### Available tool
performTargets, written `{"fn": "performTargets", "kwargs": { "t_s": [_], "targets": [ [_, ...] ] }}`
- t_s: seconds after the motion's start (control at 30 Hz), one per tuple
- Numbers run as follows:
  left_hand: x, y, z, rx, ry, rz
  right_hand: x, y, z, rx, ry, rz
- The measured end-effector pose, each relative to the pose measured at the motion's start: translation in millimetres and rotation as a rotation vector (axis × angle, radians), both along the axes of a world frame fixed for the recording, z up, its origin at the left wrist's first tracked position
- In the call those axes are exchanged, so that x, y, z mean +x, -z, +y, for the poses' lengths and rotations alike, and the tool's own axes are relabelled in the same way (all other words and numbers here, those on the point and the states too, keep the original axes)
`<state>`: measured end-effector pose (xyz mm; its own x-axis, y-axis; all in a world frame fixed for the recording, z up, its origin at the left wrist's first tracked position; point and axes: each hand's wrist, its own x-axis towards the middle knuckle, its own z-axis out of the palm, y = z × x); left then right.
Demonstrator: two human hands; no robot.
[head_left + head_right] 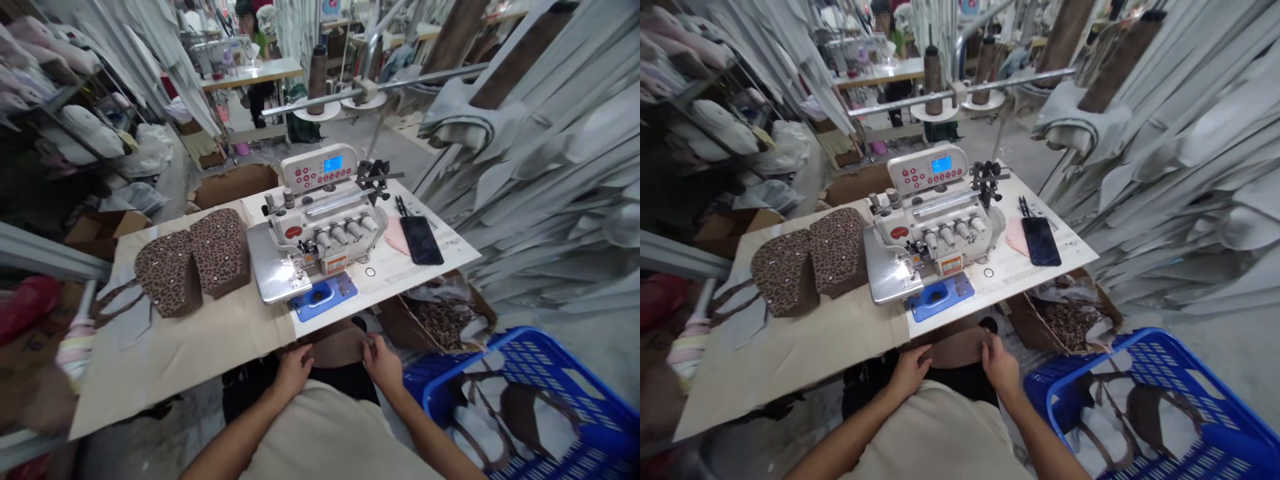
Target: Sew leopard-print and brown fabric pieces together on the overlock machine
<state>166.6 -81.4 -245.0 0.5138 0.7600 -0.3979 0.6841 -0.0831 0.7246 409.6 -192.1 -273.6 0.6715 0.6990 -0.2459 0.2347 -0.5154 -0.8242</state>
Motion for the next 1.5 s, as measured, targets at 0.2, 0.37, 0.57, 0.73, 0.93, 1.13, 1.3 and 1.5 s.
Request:
{"fn": "performTargets", "kwargs": {
  "t_s": [0.2,0.37,0.57,0.73,0.93,1.13,1.3,1.5],
  "targets": [
    [-10,-18.8,6,-0.06,0.042,0.07,-37,-1.6,46,0.14,-0.682,-0.606],
    [-47,-80.8,18,-0.366,0.299,-0.048,-62,26.3,53,-0.033,-0.722,-0.791],
    [-127,-170.8,95,0.293,-0.053,-0.115,-62,59.2,12,-0.011,-0.631,-0.879],
    [-177,-185.8,160,0.755,-0.358,0.398,-42,65.6,0,0.195,-0.69,-0.906],
    [-175,-192.8,182,0.767,-0.405,0.586,-76,-37.7,52,0.607,-0.925,-0.498],
    [-164,-207.8,151,0.594,-0.26,-0.01,-161,-105.4,93,0.929,-0.744,-0.477],
    [-190,-233.0,86,0.301,0.498,-0.55,-202,-132.4,124,0.872,-0.929,-0.485],
    [-224,-213.5,90,0.912,-0.28,-0.302,-190,-178.0,193,0.954,-0.899,-0.554]
  ]
}}
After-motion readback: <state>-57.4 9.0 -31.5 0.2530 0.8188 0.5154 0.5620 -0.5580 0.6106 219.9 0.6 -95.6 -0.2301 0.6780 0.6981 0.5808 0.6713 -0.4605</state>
